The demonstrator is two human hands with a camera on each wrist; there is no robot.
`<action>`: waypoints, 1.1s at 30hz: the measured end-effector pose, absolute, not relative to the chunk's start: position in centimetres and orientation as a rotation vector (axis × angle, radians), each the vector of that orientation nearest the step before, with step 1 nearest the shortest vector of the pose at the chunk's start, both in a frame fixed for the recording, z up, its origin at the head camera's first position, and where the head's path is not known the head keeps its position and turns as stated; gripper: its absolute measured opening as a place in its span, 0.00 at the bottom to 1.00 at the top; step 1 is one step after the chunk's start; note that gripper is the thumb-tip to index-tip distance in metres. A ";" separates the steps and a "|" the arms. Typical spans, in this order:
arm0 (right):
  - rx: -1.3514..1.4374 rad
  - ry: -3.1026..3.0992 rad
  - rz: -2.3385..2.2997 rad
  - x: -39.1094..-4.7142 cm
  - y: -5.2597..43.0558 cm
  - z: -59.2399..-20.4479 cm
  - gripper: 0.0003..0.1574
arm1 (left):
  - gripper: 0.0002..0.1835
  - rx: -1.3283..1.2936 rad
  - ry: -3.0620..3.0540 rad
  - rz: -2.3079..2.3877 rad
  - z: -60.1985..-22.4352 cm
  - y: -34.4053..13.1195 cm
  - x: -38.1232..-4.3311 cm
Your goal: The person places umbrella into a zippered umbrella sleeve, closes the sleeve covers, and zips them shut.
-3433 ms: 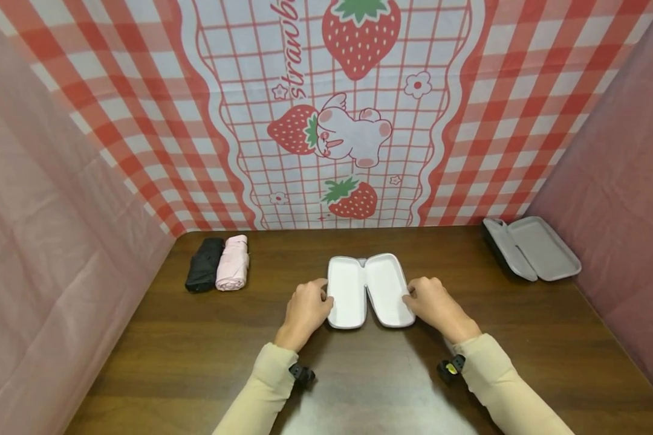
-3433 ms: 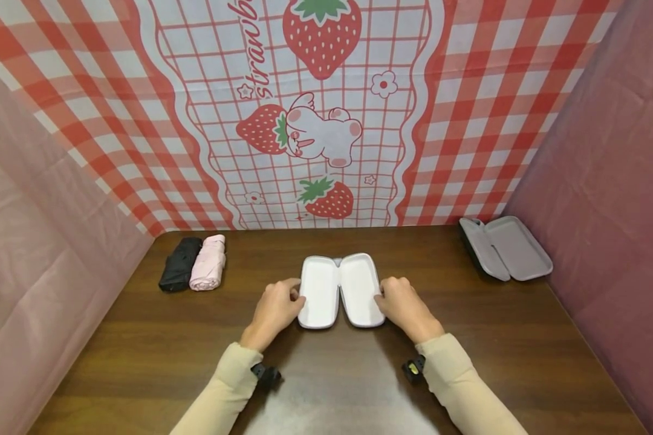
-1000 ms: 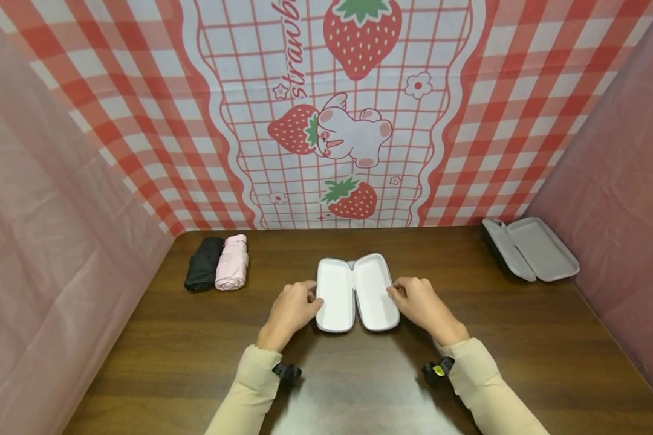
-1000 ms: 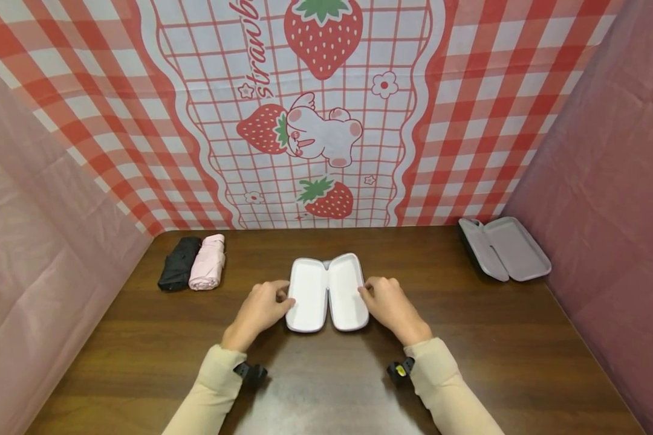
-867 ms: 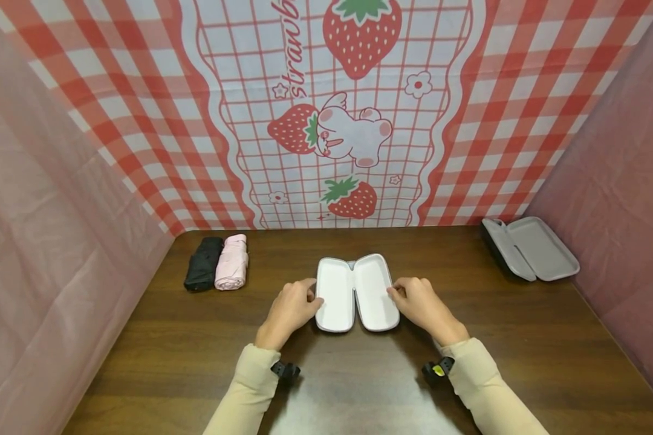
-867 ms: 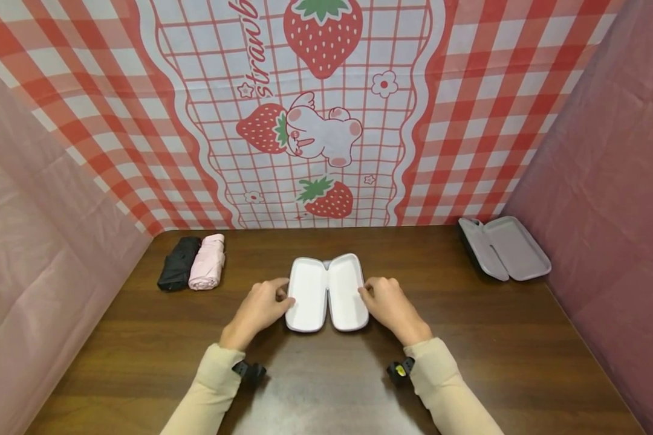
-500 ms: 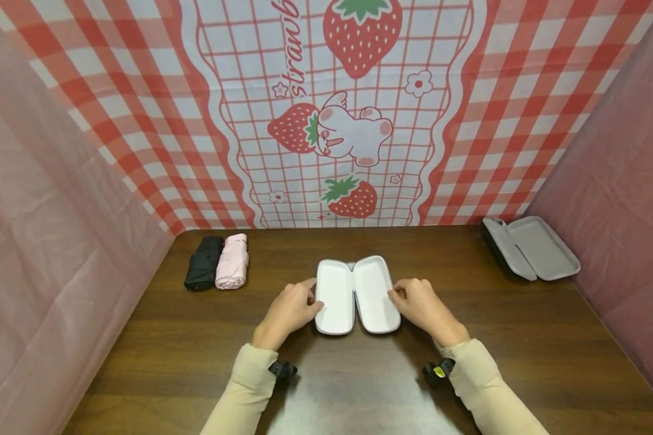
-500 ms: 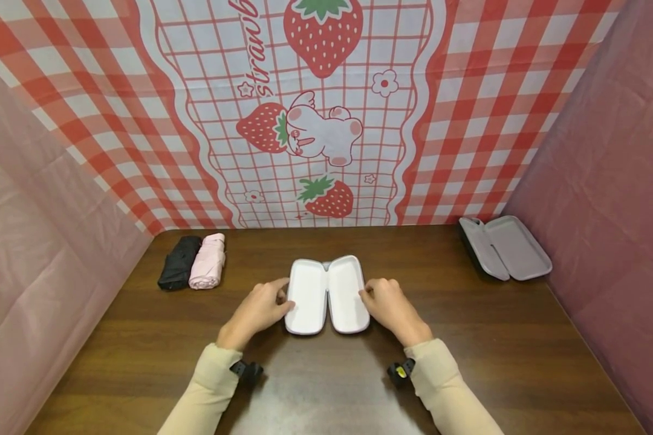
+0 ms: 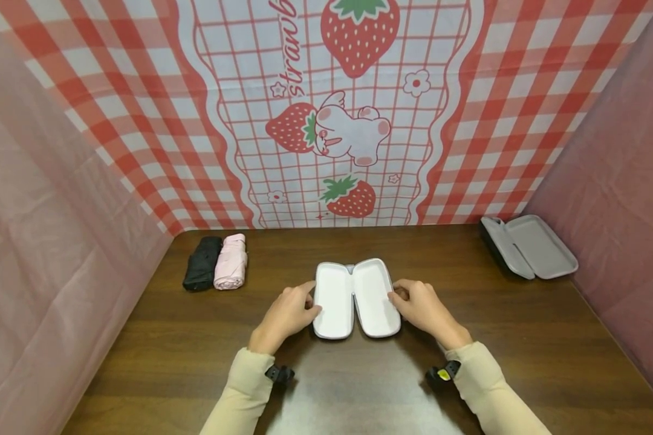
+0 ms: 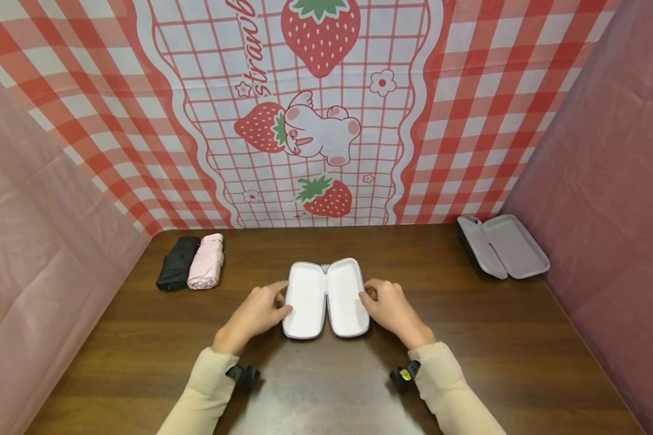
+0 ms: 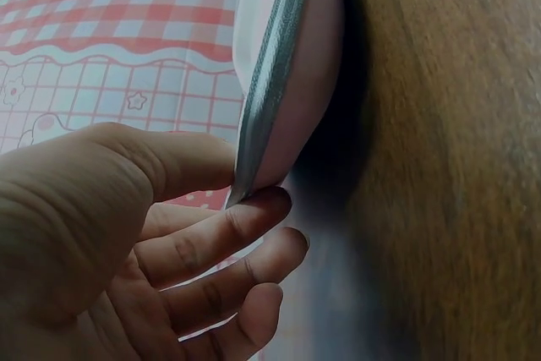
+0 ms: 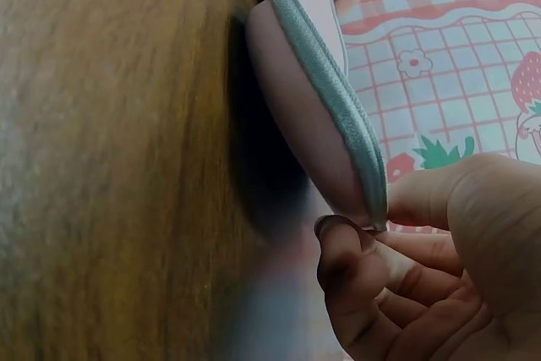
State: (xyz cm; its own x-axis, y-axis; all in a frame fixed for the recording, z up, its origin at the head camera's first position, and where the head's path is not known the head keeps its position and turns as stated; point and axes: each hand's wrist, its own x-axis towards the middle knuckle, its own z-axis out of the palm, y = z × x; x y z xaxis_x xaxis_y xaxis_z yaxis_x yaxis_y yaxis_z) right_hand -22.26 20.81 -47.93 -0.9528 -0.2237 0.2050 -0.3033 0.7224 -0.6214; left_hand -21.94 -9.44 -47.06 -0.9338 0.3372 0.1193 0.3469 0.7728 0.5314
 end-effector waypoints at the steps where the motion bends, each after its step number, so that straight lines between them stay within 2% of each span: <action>1: 0.423 -2.809 1.051 -22.3 20.8 -47.9 0.09 | 0.29 -0.570 -2.940 -0.887 -47.0 -9.4 -21.9; 14: 0.360 -2.837 1.175 -22.6 20.5 -47.8 0.19 | 0.29 -0.593 -2.950 -0.901 -46.9 -9.4 -21.5; 23: 0.409 -2.842 1.191 -22.5 20.5 -47.8 0.17 | 0.34 -0.599 -2.900 -0.956 -46.8 -9.8 -21.4; 33: 0.429 -2.834 1.191 -22.3 20.6 -47.8 0.18 | 0.34 -0.584 -2.907 -0.959 -46.5 -10.3 -21.6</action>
State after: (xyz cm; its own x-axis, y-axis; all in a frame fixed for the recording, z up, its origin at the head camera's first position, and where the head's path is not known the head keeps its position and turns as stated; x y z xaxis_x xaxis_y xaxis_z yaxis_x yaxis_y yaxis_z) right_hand -22.28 20.56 -47.83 -0.9611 -0.2381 0.1400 -0.2666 0.6674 -0.6954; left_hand -21.57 -10.33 -46.46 -0.9295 0.3418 0.1388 0.3573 0.7405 0.5691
